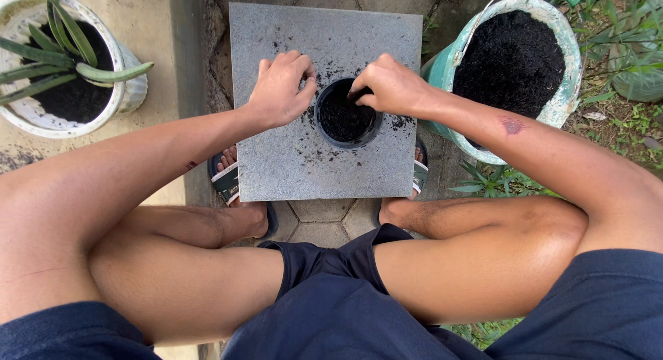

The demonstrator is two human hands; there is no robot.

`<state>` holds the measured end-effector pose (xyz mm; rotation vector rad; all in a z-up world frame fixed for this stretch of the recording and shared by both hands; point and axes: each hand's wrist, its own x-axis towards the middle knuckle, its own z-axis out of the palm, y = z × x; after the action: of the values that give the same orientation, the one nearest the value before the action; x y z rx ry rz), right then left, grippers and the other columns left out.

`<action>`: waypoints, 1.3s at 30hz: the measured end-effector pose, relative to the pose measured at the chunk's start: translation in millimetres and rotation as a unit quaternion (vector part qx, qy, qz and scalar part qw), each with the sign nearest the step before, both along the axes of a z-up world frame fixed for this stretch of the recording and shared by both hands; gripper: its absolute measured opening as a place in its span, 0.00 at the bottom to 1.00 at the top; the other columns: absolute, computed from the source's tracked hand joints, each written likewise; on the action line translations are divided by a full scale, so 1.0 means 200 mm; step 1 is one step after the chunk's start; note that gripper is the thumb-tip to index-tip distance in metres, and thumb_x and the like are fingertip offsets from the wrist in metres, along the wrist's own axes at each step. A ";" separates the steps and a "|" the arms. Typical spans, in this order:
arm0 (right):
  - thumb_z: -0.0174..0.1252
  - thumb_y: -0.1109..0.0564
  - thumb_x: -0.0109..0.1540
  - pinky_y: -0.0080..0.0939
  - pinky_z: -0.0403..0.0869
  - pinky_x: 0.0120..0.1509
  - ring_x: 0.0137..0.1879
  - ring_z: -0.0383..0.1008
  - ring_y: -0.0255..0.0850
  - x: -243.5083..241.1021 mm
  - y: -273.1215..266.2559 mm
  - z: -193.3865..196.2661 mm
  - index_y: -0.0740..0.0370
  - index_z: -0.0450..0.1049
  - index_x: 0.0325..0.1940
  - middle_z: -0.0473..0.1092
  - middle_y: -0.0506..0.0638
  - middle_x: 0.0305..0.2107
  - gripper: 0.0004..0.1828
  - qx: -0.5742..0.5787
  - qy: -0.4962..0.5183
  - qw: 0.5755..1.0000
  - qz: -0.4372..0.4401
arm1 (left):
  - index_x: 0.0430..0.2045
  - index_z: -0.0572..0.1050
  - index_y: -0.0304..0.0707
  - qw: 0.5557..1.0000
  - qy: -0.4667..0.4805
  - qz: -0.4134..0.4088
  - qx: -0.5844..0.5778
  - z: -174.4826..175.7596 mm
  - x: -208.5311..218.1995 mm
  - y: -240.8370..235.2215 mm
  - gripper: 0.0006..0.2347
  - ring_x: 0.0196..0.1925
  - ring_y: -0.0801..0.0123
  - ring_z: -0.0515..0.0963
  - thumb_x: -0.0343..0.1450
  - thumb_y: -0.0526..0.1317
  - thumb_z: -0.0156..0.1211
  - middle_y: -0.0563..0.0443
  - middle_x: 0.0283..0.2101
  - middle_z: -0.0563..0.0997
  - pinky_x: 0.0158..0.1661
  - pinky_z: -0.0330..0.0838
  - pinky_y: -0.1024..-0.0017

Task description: The person scoops soil from a large bucket and transfers it into a small black pot placed on a tile. The person repeatedly fills the pot by hand, occasionally pressing the soil down to compact it.

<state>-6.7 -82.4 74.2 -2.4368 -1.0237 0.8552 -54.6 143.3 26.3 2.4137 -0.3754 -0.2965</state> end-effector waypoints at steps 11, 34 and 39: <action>0.64 0.61 0.57 0.52 0.75 0.40 0.36 0.78 0.52 0.01 -0.04 -0.12 0.59 0.81 0.46 0.78 0.56 0.30 0.13 0.010 -0.019 0.998 0.052 | 0.27 0.71 0.41 1.000 0.000 -0.003 0.006 -0.04 0.01 -0.03 0.06 0.38 0.59 0.70 0.71 0.37 0.44 0.50 0.33 0.74 0.43 0.57 0.58; 0.63 0.66 0.58 0.48 0.78 0.51 0.46 0.79 0.55 0.01 -0.04 -0.13 0.62 0.81 0.43 0.78 0.60 0.36 0.09 0.075 0.036 0.995 0.049 | 0.28 0.68 0.44 0.999 0.005 -0.027 -0.030 -0.04 -0.01 0.00 0.02 0.41 0.59 0.71 0.71 0.37 0.48 0.53 0.32 0.66 0.46 0.56 0.59; 0.61 0.65 0.62 0.48 0.78 0.48 0.44 0.80 0.51 0.05 -0.11 -0.01 0.65 0.79 0.48 0.77 0.60 0.37 0.11 0.090 0.249 0.960 -0.090 | 0.27 0.69 0.42 0.999 -0.003 -0.026 -0.020 -0.05 0.02 -0.02 0.03 0.43 0.52 0.72 0.70 0.37 0.49 0.50 0.32 0.67 0.45 0.58 0.57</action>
<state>2.5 -103.7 72.5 -1.9744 -0.6480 1.1715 -51.1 138.3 15.4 2.3691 -0.4429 -0.3020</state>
